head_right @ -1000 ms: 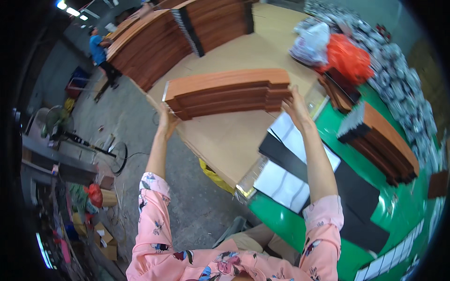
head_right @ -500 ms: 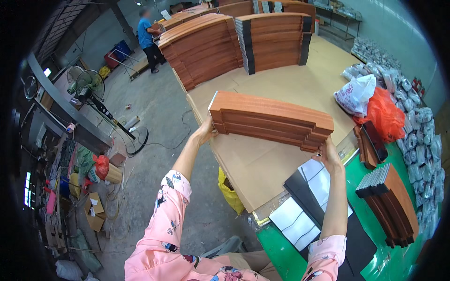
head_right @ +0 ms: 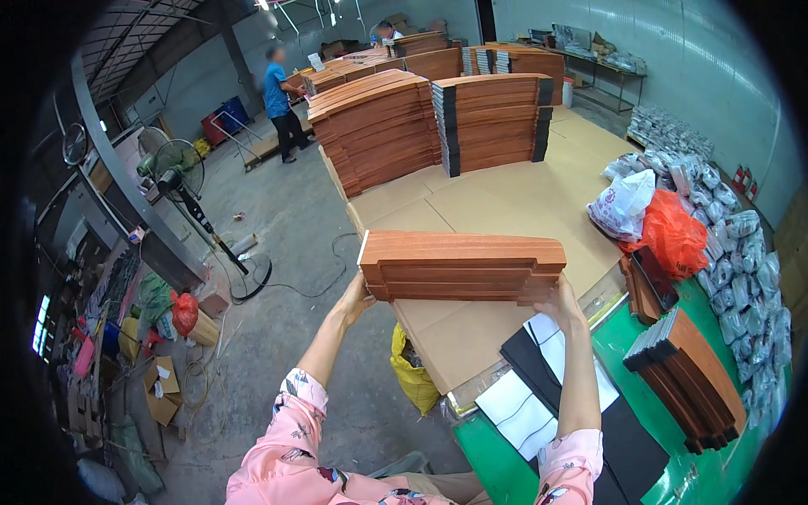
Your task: Applying black foam adhesive pads to wooden furniture components on a manufacturing assembly line.
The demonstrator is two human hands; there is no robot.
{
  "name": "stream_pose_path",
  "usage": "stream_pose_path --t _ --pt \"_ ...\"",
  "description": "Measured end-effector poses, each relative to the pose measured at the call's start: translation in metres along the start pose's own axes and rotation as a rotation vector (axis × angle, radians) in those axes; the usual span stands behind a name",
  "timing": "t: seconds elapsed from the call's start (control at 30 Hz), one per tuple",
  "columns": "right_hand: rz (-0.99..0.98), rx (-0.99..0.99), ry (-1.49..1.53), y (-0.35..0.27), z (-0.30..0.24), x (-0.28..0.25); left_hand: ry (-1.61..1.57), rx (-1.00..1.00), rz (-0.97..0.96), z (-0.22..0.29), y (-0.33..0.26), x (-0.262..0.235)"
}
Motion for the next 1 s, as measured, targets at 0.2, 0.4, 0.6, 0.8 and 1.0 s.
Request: stream_pose_path --t 0.2,0.4,0.6,0.8,1.0 --pt "0.110 -0.077 -0.013 -0.026 -0.006 0.020 -0.144 -0.050 0.098 -0.002 -0.013 0.002" --pt "0.134 -0.072 -0.082 -0.036 0.010 0.029 -0.203 -0.003 0.144 -0.028 -0.043 -0.019" --pt "0.052 -0.119 -0.227 -0.067 -0.008 0.072 -0.347 0.023 0.215 -0.050 -0.104 -0.033" --pt "0.022 -0.132 -0.227 -0.124 0.003 0.132 -0.346 0.067 0.316 -0.064 -0.187 -0.080" --pt "0.101 -0.166 -0.050 -0.213 0.057 0.140 -0.293 0.078 0.302 -0.077 -0.255 -0.096"
Point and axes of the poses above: each hand's wrist, its own y-axis towards the middle knuckle, its own x-axis out of the palm, z = x × y, the point moved 7 cm from there along y, towards the middle knuckle, and after that the axes turned 3 degrees about y, right-handed, at the moved point
